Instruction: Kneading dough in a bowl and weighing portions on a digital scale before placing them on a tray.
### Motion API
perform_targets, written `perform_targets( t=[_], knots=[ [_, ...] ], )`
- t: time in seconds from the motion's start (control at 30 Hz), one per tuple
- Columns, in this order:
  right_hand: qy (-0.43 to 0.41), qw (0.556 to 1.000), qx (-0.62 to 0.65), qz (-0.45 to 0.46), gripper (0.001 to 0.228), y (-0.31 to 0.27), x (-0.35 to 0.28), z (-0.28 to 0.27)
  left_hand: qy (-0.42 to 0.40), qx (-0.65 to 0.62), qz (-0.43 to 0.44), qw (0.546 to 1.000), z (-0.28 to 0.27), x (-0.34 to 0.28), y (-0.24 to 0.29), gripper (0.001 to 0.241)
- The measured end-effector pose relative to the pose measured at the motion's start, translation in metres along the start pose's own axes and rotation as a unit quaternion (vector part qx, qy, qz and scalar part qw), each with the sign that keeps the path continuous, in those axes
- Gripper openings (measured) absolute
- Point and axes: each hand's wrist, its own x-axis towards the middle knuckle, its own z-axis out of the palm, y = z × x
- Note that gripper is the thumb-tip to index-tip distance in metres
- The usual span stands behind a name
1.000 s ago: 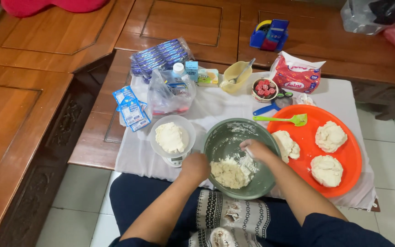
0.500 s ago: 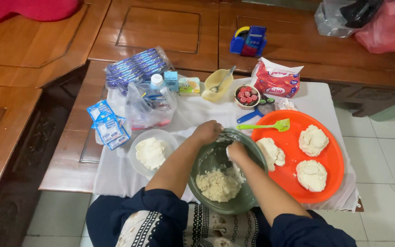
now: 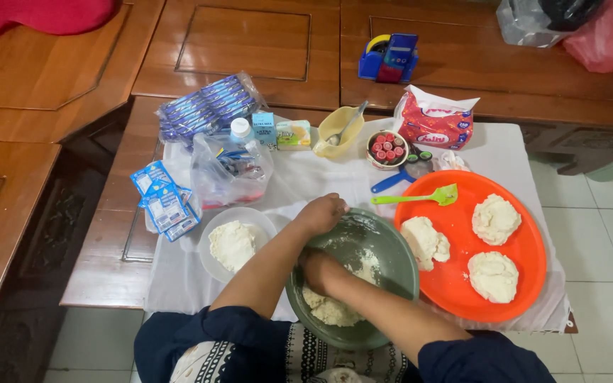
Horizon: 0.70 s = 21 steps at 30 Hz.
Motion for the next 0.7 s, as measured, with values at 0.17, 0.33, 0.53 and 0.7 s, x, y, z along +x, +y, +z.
perform_targets(
  t=[0.17,0.33,0.53,0.7],
  knots=[
    [-0.133,0.931,0.205,0.272,0.044,0.018,-0.037,-0.024,0.002,-0.086,-0.011,0.996,-0.017,-0.019,0.012,0.038],
    [-0.011,0.865,0.229,0.446,0.048,0.152,-0.028,0.071,-0.029,-0.151,-0.053,0.987,-0.007,-0.013,0.008,0.040],
    [-0.006,0.911,0.142,0.387,0.045,0.111,0.009,0.035,-0.008,-0.204,-0.077,0.976,-0.005,-0.019,0.008,0.036],
    [-0.071,0.970,0.047,0.229,0.041,0.049,0.021,-0.004,0.005,-0.212,-0.091,0.973,0.003,-0.014,0.000,0.035]
  ],
)
